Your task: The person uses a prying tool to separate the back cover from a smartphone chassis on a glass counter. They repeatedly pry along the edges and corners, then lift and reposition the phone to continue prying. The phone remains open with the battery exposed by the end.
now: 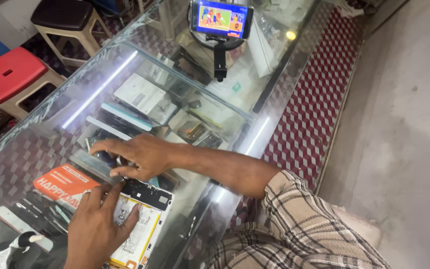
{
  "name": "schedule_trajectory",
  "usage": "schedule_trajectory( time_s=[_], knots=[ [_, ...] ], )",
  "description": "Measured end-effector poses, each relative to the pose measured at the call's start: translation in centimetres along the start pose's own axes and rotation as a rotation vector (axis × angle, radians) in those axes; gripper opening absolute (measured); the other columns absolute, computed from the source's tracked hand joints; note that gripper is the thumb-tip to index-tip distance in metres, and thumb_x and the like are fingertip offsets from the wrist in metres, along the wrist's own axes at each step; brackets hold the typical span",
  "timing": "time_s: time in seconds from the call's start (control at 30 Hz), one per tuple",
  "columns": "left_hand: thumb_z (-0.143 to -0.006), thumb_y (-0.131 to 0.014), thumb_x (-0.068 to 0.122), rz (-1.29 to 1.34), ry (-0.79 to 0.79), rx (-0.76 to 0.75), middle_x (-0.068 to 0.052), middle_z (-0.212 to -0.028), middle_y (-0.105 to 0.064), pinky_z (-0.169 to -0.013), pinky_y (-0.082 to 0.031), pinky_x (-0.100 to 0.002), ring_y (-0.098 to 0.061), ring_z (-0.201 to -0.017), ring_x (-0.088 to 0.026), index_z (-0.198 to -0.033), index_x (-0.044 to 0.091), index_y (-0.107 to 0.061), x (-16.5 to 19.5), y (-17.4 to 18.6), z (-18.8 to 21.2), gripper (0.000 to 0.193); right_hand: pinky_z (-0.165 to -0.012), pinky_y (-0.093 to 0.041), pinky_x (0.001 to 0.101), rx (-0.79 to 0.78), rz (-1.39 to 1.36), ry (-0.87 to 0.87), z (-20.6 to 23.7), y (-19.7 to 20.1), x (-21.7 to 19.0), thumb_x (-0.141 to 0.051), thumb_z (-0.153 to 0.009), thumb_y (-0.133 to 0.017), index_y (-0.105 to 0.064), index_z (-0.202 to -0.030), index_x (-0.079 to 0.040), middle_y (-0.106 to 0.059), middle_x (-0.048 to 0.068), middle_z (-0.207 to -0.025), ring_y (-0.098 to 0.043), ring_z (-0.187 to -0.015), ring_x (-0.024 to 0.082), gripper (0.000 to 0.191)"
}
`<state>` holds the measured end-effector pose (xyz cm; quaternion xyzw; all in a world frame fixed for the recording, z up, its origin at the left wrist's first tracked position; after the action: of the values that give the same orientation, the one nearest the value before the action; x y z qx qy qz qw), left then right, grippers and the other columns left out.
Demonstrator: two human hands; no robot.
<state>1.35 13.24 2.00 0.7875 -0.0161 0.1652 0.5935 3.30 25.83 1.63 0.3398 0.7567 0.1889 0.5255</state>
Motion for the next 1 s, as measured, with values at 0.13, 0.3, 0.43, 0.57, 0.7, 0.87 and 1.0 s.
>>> schedule_trajectory(
  time_s=[0.13,0.3,0.43,0.57,0.7,0.87,1.0],
  knots=[
    [-0.070,-0.080,0.041,-0.008,0.019,-0.013,-0.012,-0.108,-0.064,-0.078,-0.055,-0.045,-0.064,-0.096,-0.032,-0.125,0.006,-0.068,0.0,0.0,-0.5,0.067,-0.082,-0.063,0.0431,-0.020,0.048,-0.004,0.1,-1.1,0.0,-0.038,-0.101,-0.068,-0.029,-0.156,-0.028,-0.070,0.008,-0.129,-0.076,-0.099,0.032,0.069],
    [-0.054,-0.084,0.060,0.006,0.013,0.047,-0.018,-0.100,-0.060,-0.074,-0.050,-0.047,-0.060,-0.089,-0.035,-0.118,-0.004,-0.066,1.6,0.9,-1.2,0.092,-0.084,-0.064,0.0409,0.023,0.035,0.112,0.1,-1.3,-0.6,-0.037,-0.102,-0.065,-0.026,-0.158,-0.028,-0.057,0.004,-0.153,-0.075,-0.109,0.030,0.069],
    [-0.038,-0.081,0.083,-0.199,0.122,-0.033,-0.019,-0.093,-0.056,-0.071,-0.045,-0.046,-0.057,-0.085,-0.035,-0.121,-0.005,-0.065,2.2,0.2,-1.3,0.122,-0.086,-0.065,0.0395,0.024,0.013,0.086,0.2,-1.8,0.0,-0.040,-0.103,-0.065,-0.030,-0.157,-0.029,-0.058,0.001,-0.154,-0.076,-0.110,0.027,0.065],
    [-0.032,-0.079,0.087,-0.222,0.171,-0.071,-0.018,-0.095,-0.055,-0.075,-0.044,-0.046,-0.056,-0.086,-0.034,-0.125,-0.004,-0.064,2.2,0.3,-1.1,0.131,-0.084,-0.064,0.0395,-0.043,0.065,-0.082,-0.1,-2.7,1.5,-0.046,-0.102,-0.069,-0.036,-0.156,-0.028,-0.071,0.001,-0.127,-0.077,-0.105,0.025,0.066],
    [-0.032,-0.077,0.088,-0.279,0.123,0.001,-0.020,-0.097,-0.055,-0.084,-0.044,-0.049,-0.056,-0.098,-0.037,-0.124,-0.004,-0.064,2.8,1.1,-1.1,0.131,-0.086,-0.063,0.0374,0.092,0.007,0.001,0.0,-0.9,-0.8,-0.038,-0.101,-0.070,-0.041,-0.149,-0.025,-0.072,0.005,-0.121,-0.077,-0.104,0.025,0.058],
    [-0.035,-0.079,0.086,-0.226,0.144,-0.027,-0.022,-0.105,-0.057,-0.086,-0.043,-0.049,-0.054,-0.101,-0.039,-0.128,0.002,-0.064,2.2,0.9,-0.6,0.126,-0.093,-0.063,0.0291,0.347,-0.403,0.098,1.5,3.4,-3.3,-0.016,-0.108,-0.070,-0.037,-0.146,-0.016,-0.068,0.005,-0.109,-0.075,-0.101,0.017,0.051],
    [-0.036,-0.079,0.083,-0.162,0.126,0.012,-0.023,-0.109,-0.056,-0.089,-0.043,-0.051,-0.053,-0.103,-0.039,-0.127,0.001,-0.062,2.4,1.0,-0.3,0.124,-0.086,-0.063,0.0291,0.373,-0.357,0.012,1.8,4.6,-3.2,-0.009,-0.102,-0.074,-0.039,-0.150,-0.012,-0.069,0.007,-0.103,-0.076,-0.093,0.015,0.060]
  ],
)
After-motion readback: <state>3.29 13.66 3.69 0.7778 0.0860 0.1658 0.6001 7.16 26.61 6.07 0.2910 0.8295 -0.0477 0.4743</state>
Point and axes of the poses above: each hand's wrist, its own z-axis away from the middle knuckle, its own y-axis out of the back of the hand, x = y × z, the point moved 10 cm from there along -z, towards the middle knuckle
